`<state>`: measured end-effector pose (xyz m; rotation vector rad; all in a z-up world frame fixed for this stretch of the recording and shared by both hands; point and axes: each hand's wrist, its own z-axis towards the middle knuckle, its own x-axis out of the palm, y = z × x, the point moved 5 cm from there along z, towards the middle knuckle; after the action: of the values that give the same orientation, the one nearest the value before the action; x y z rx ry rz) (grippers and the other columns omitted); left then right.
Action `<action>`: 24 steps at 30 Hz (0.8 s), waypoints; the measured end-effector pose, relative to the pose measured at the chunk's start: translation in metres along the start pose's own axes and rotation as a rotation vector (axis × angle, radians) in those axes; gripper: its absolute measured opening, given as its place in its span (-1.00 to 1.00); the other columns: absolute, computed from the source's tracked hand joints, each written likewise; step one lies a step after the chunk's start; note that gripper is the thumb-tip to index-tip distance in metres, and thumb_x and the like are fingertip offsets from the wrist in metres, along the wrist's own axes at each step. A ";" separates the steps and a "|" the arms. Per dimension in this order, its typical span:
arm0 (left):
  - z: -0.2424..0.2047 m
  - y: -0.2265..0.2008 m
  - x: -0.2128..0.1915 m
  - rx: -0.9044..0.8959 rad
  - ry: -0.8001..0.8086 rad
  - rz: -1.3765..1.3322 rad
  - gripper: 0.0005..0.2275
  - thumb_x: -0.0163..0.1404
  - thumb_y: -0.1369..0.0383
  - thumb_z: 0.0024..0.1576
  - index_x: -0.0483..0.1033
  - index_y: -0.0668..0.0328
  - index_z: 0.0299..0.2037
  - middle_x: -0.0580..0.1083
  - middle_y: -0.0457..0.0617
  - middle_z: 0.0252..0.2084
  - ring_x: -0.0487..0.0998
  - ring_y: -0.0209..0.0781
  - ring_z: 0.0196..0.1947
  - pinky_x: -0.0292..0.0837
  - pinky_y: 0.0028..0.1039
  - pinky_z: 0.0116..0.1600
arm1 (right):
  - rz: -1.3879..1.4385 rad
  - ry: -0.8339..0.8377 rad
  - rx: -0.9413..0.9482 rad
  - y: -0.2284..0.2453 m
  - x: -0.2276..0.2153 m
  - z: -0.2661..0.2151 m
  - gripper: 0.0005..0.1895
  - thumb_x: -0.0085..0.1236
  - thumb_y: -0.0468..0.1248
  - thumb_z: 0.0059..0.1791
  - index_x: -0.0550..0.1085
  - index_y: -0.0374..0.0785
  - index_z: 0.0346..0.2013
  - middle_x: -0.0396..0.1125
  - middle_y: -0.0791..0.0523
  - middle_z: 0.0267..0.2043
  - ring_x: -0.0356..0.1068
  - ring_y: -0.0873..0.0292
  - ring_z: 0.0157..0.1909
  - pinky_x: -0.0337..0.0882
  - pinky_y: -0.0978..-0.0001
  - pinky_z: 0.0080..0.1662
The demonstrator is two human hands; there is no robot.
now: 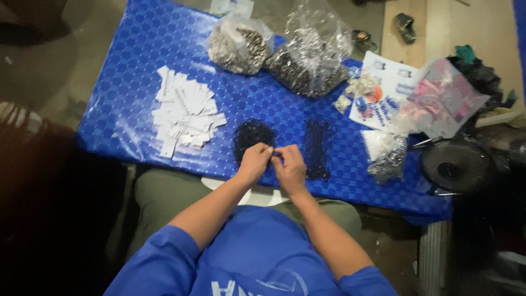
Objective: The person repeatedly picks up individual black cords from a pile on a blue table, separates them, and places them into a second pile. The task is performed by hand without tools, and the cords remain on the table throughout the clip.
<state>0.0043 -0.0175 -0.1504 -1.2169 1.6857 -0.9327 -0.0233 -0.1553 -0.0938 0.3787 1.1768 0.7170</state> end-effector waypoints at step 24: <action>-0.003 0.009 -0.003 -0.132 -0.077 -0.178 -0.76 -0.03 0.43 0.19 0.55 0.36 0.01 0.62 0.11 -0.29 0.63 -0.17 -0.32 0.51 -0.40 -0.13 | 0.435 -0.110 0.795 -0.029 -0.001 -0.046 -0.85 0.12 -0.21 0.01 0.61 -0.15 -0.36 0.50 0.08 -0.57 0.52 0.19 -0.47 0.47 0.41 -0.35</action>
<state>-0.0014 -0.0123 -0.1572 -1.4918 1.6184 -0.8789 -0.0572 -0.1815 -0.1270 1.3526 1.2523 0.5572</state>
